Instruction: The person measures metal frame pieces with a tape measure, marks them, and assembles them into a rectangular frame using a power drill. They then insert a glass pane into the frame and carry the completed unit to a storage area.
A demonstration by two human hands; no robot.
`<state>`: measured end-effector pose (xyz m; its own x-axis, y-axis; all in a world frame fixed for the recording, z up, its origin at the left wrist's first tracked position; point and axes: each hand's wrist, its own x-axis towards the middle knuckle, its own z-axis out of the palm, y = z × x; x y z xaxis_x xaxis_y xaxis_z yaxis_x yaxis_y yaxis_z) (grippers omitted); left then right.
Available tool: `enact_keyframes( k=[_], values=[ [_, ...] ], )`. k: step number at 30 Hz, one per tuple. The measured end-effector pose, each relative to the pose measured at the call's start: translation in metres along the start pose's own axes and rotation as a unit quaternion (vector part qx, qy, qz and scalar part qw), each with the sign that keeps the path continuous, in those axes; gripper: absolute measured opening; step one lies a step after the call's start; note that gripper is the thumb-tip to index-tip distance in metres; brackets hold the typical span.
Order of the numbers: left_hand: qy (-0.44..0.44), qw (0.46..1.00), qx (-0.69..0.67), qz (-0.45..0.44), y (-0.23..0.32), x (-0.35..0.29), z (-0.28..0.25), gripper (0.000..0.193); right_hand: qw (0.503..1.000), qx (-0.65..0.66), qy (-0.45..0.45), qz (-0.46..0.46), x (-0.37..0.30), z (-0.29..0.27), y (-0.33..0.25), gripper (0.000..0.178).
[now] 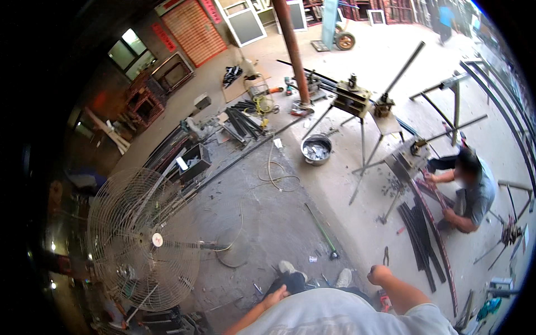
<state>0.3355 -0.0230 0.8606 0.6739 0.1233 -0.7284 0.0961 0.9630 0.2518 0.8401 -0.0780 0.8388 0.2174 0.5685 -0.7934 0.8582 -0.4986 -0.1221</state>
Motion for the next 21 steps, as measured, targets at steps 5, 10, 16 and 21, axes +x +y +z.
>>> enact_keyframes(
  k=[5, 10, 16, 21],
  values=[
    [0.09, 0.958, 0.23, 0.143, 0.1, -0.009, -0.019, 0.049, 1.0, -0.019, -0.004, -0.019, 0.048, -0.018, -0.071, 0.043],
    [0.089, 0.939, 0.301, 0.14, 0.184, 0.008, -0.111, 0.039, 0.991, 0.116, 0.015, -0.058, 0.075, -0.051, -0.226, 0.043],
    [0.111, 0.968, 0.21, 0.076, 0.279, -0.018, -0.2, 0.024, 0.968, 0.235, 0.024, -0.087, 0.084, -0.13, -0.378, 0.041],
    [0.02, 0.991, 0.121, 0.047, 0.409, -0.053, -0.188, 0.022, 0.965, 0.249, 0.078, -0.01, 0.131, -0.173, -0.39, 0.033]
  ],
)
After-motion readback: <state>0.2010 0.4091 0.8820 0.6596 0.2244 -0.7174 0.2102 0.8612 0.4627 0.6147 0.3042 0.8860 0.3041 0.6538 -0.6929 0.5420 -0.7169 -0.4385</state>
